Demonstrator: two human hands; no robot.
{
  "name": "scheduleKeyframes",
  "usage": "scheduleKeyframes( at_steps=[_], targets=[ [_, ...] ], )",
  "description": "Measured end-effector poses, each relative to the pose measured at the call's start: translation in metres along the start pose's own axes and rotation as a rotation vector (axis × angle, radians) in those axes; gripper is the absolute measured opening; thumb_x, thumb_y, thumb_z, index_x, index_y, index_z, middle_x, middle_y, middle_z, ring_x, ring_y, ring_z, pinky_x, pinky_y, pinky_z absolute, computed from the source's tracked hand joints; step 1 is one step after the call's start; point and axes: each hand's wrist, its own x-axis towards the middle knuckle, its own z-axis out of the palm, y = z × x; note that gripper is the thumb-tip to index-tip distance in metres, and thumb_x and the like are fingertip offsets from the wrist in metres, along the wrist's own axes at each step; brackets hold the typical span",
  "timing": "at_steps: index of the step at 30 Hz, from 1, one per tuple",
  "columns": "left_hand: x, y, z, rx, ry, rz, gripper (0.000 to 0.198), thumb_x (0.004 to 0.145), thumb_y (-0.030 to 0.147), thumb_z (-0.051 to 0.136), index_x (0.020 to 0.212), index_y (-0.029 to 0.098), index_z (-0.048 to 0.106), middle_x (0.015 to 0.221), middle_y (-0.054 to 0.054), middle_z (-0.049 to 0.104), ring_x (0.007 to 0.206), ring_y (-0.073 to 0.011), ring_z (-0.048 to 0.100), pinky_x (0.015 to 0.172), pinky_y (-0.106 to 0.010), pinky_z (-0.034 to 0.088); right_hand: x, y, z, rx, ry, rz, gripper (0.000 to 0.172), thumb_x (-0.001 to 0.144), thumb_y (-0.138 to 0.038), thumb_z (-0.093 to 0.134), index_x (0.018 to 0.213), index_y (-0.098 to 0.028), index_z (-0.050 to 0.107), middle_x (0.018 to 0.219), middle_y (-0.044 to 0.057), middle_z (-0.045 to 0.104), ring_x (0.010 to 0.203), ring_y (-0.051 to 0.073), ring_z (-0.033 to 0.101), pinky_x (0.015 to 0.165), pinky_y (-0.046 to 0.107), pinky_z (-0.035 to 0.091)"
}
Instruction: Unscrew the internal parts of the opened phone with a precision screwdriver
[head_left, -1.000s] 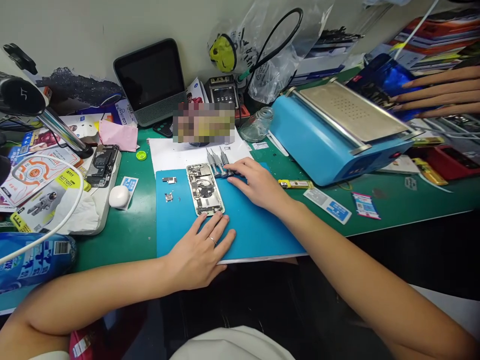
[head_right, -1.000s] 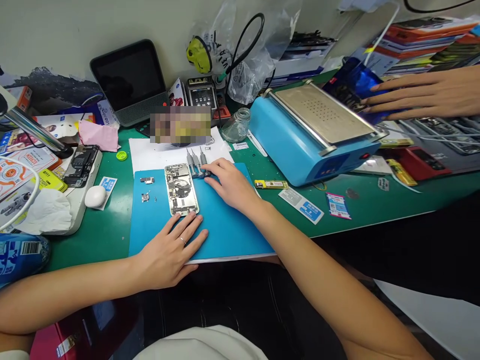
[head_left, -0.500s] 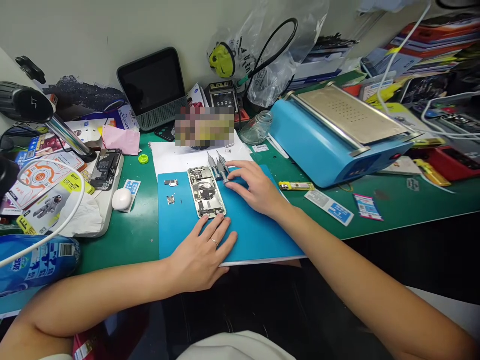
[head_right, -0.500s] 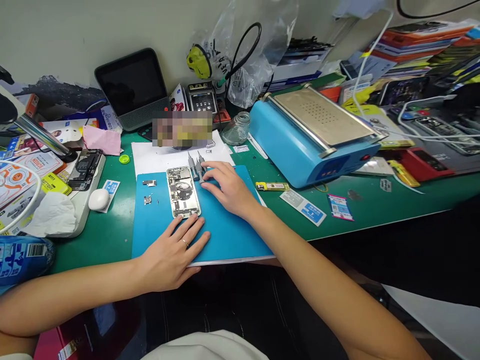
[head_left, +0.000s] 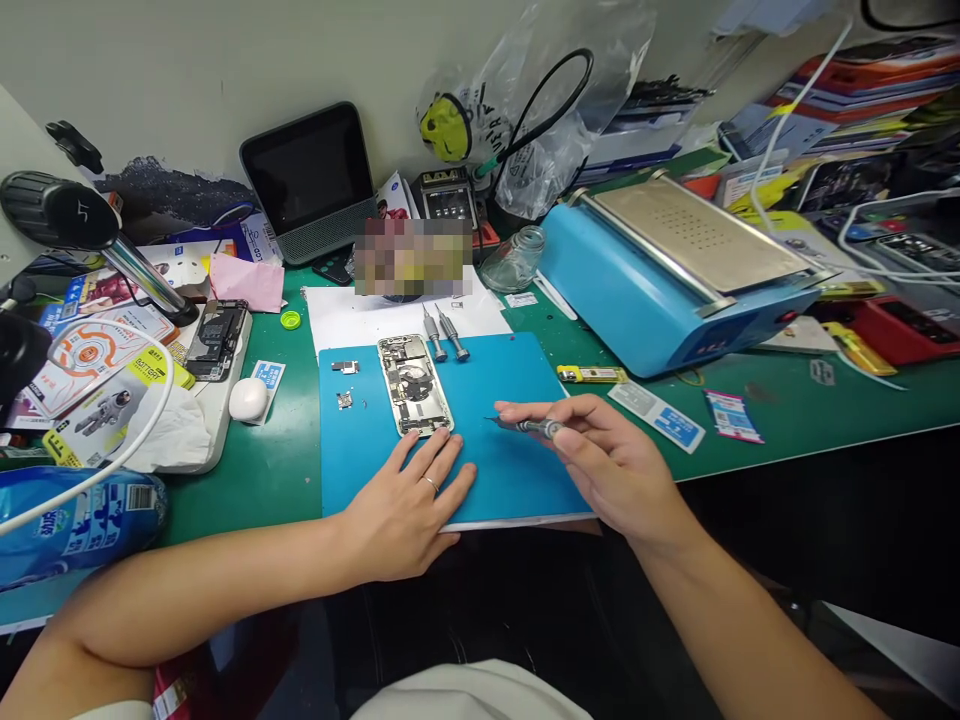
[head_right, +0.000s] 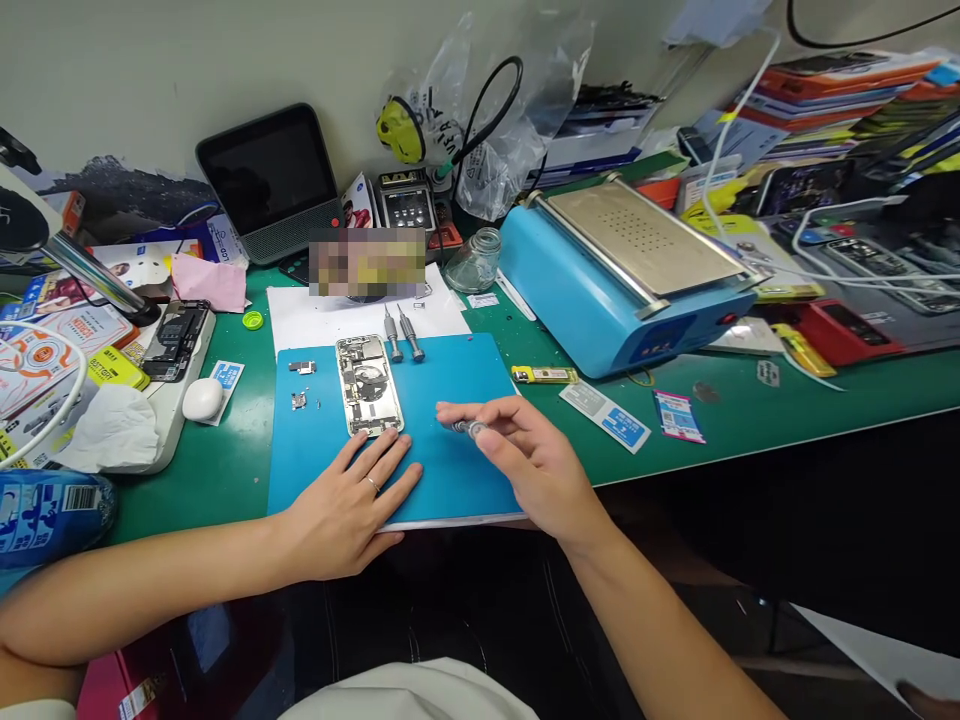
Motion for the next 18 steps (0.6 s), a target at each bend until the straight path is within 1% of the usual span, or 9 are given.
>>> scheduleKeyframes(
  at_steps=[2,4,6,8,9,10,12,15,18],
  targets=[
    [0.0,0.0,0.0,-0.006,0.001,-0.003,0.067,0.103,0.048,0.047,0.154,0.007,0.036,0.164,-0.026,0.029,0.153,-0.0414,0.026,0.121,-0.057,0.02,0.01,-0.001,0.008,-0.001,0.065,-0.056,0.014,0.098,-0.039,0.064,0.105,-0.028,0.058,0.105,0.003,0.078,0.114,0.025,0.073,0.104,0.049,0.058],
    [-0.001,0.0,0.0,-0.013,0.003,-0.003,0.067,0.102,0.048,0.048,0.154,0.007,0.035,0.164,-0.026,0.029,0.153,-0.0414,0.026,0.122,-0.057,0.02,0.019,0.0,0.014,-0.049,0.144,-0.149,0.018,0.1,-0.037,0.061,0.115,-0.029,0.059,0.098,0.001,0.077,0.104,0.023,0.076,0.095,0.045,0.063],
    [-0.001,0.0,0.0,-0.016,0.002,-0.003,0.067,0.102,0.048,0.048,0.154,0.007,0.035,0.164,-0.026,0.029,0.153,-0.0414,0.026,0.122,-0.057,0.02,0.025,0.003,0.017,-0.189,0.194,-0.252,0.019,0.102,-0.036,0.057,0.119,-0.029,0.062,0.099,0.002,0.076,0.099,0.021,0.075,0.09,0.041,0.063],
    [-0.001,0.0,0.0,-0.016,0.001,-0.006,0.067,0.102,0.047,0.048,0.154,0.006,0.035,0.164,-0.026,0.029,0.153,-0.0413,0.025,0.122,-0.057,0.019,0.027,0.011,0.016,-0.363,0.192,-0.331,0.023,0.102,-0.032,0.057,0.124,-0.03,0.064,0.106,0.003,0.076,0.1,0.02,0.074,0.09,0.04,0.063],
    [-0.001,0.0,0.0,-0.016,0.001,-0.009,0.068,0.102,0.047,0.049,0.154,0.007,0.035,0.164,-0.026,0.029,0.153,-0.0412,0.025,0.122,-0.057,0.019,0.028,0.015,0.014,-0.43,0.174,-0.357,0.029,0.101,-0.029,0.059,0.129,-0.031,0.061,0.11,0.004,0.076,0.1,0.019,0.074,0.089,0.039,0.063],
    [-0.001,0.001,0.0,-0.016,0.001,-0.011,0.068,0.102,0.048,0.05,0.154,0.007,0.036,0.164,-0.026,0.029,0.153,-0.0412,0.025,0.122,-0.057,0.018,0.027,0.02,0.012,-0.483,0.145,-0.378,0.039,0.098,-0.027,0.063,0.136,-0.033,0.057,0.114,0.004,0.075,0.101,0.019,0.074,0.088,0.038,0.064],
    [0.0,0.001,0.0,-0.018,0.0,-0.012,0.068,0.101,0.048,0.05,0.154,0.007,0.036,0.164,-0.026,0.028,0.153,-0.0409,0.026,0.122,-0.057,0.018,0.026,0.028,0.008,-0.539,0.11,-0.4,0.056,0.096,-0.022,0.066,0.146,-0.035,0.047,0.118,0.004,0.074,0.102,0.019,0.075,0.086,0.037,0.066],
    [0.0,0.002,-0.001,-0.026,-0.011,-0.011,0.067,0.102,0.047,0.049,0.154,0.007,0.035,0.164,-0.025,0.028,0.153,-0.0407,0.026,0.121,-0.059,0.019,0.025,0.034,0.008,-0.543,0.133,-0.426,0.064,0.095,-0.017,0.067,0.151,-0.036,0.041,0.117,0.004,0.075,0.099,0.018,0.076,0.083,0.034,0.067],
    [0.0,0.001,-0.002,-0.03,-0.017,-0.013,0.067,0.102,0.047,0.049,0.155,0.008,0.035,0.165,-0.025,0.028,0.154,-0.0408,0.025,0.12,-0.062,0.018,0.028,0.035,0.011,-0.516,0.157,-0.492,0.074,0.093,-0.014,0.067,0.155,-0.037,0.033,0.114,0.003,0.075,0.095,0.017,0.077,0.08,0.033,0.068]
  ],
)
